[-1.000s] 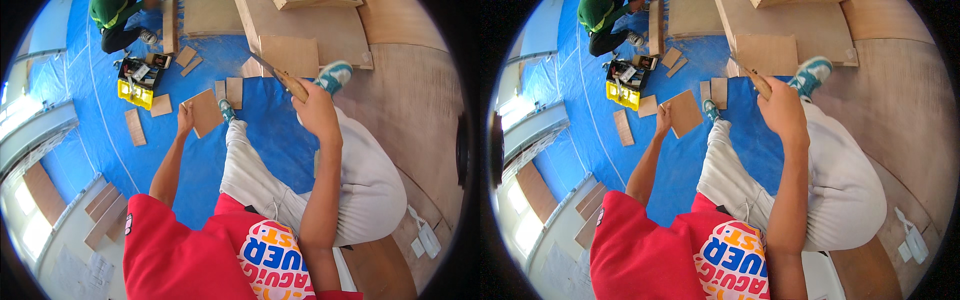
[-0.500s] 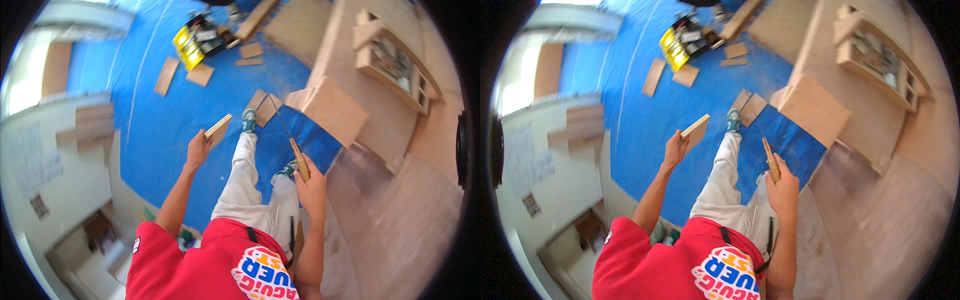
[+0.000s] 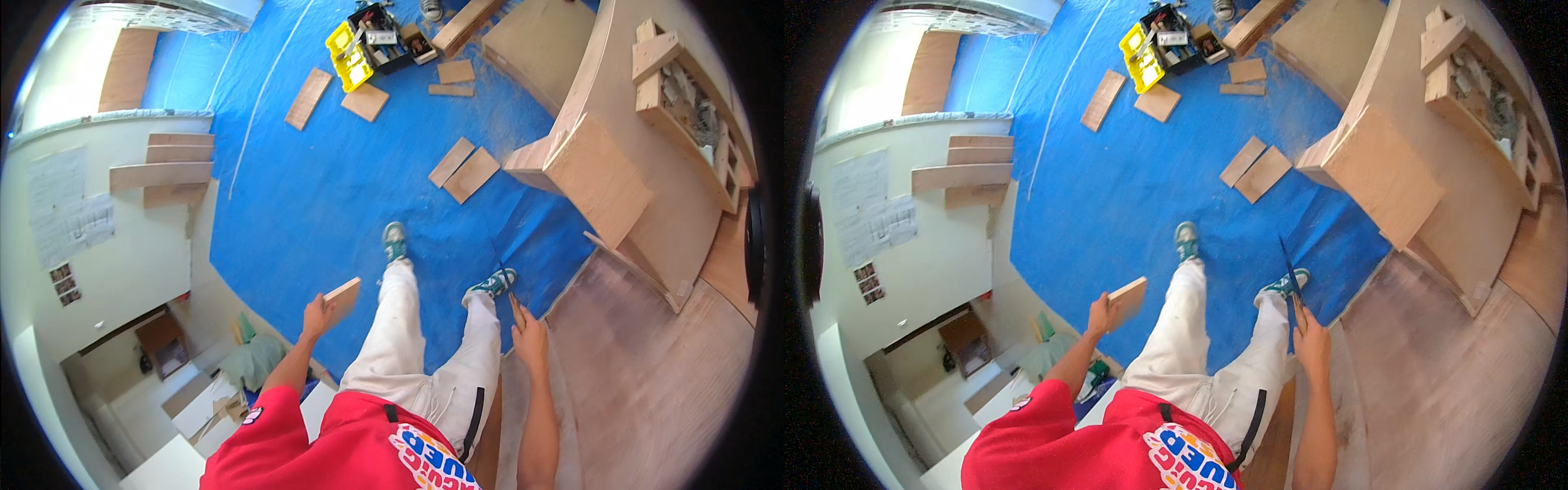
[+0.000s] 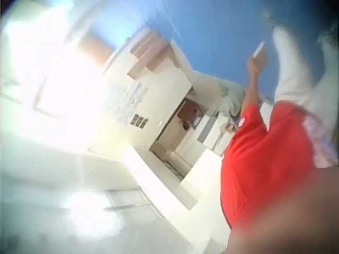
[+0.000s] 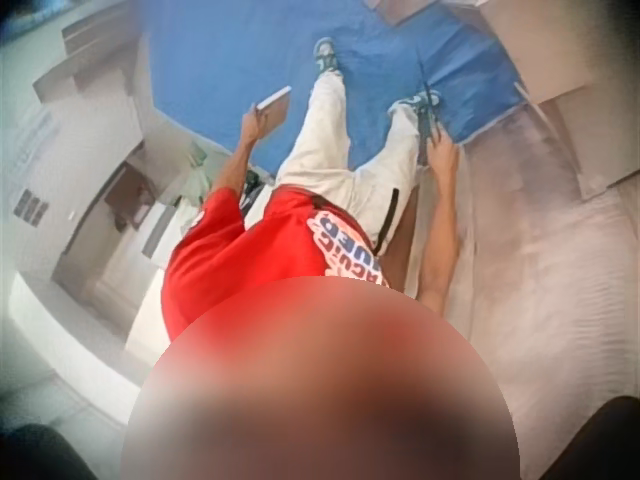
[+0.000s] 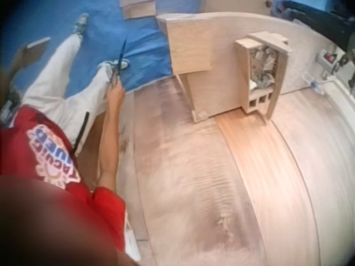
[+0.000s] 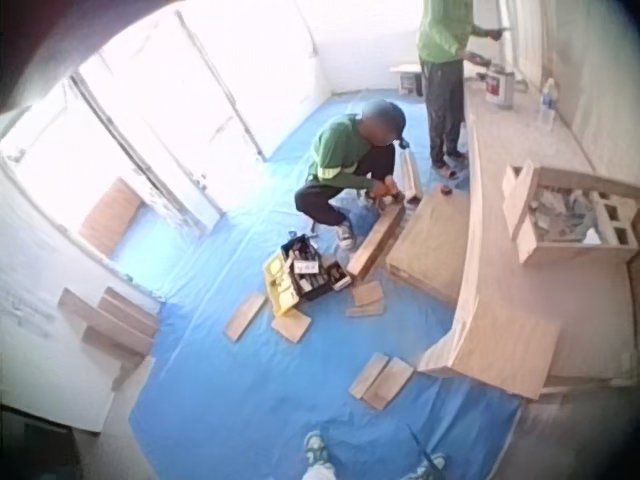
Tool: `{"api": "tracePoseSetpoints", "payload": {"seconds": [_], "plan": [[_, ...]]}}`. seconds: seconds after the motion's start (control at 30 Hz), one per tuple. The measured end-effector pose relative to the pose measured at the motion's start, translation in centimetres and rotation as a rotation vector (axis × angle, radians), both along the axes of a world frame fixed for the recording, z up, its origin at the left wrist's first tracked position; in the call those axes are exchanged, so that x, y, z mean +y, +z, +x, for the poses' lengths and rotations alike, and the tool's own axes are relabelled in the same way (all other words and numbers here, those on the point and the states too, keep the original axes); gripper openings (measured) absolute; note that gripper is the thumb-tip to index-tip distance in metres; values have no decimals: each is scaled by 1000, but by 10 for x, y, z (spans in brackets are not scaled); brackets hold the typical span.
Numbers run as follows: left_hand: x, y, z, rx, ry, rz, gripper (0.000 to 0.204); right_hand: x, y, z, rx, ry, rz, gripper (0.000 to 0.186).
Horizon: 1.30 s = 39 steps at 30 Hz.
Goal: The person uses a hand saw to cut a piece of wood while sitting on the floor. They hold the wood steady with one hand and saw with the other, then place the cut piece aside.
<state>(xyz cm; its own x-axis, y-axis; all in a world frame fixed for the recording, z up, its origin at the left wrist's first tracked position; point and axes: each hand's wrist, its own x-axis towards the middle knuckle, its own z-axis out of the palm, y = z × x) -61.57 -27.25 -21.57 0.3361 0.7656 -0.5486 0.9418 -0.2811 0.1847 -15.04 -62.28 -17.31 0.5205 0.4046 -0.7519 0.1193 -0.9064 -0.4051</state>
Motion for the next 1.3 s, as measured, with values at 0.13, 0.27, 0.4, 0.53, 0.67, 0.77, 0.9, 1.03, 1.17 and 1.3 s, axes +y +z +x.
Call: {"api": "tracePoseSetpoints", "payload": {"seconds": [0.13, 0.27, 0.4, 0.53, 0.67, 0.77, 0.9, 1.03, 1.17, 1.3], "plan": [[53, -15, -46, 6, 168, -76, 34, 9, 10, -33, -92, 36, -135, 54], [125, -28, -86, -168, 186, -9, 31, 64, 8, -82, -157, -80, -59, 57], [206, -35, -102, -266, 238, -11, 29, 172, 4, -131, -185, -248, -25, 56], [294, -44, -109, -329, 308, -135, 36, 289, -6, -147, -230, -168, -201, 59], [355, -71, -98, -324, 361, -153, 44, 371, -39, -141, -363, 60, -190, 66], [404, -103, -68, -358, 452, -209, 45, 419, -91, -127, -491, 103, -163, 69], [479, -193, -12, -481, 612, -209, 44, 473, -195, -103, -577, 109, -188, 72], [569, -320, 25, -499, 564, -618, 42, 480, -305, -98, -627, 141, -147, 76], [621, -463, 76, -491, 300, -763, 42, 432, -388, -117, -687, 168, -131, 77], [637, -567, 124, -574, 242, -818, 44, 379, -437, -154, -654, 73, -291, 77]]}}
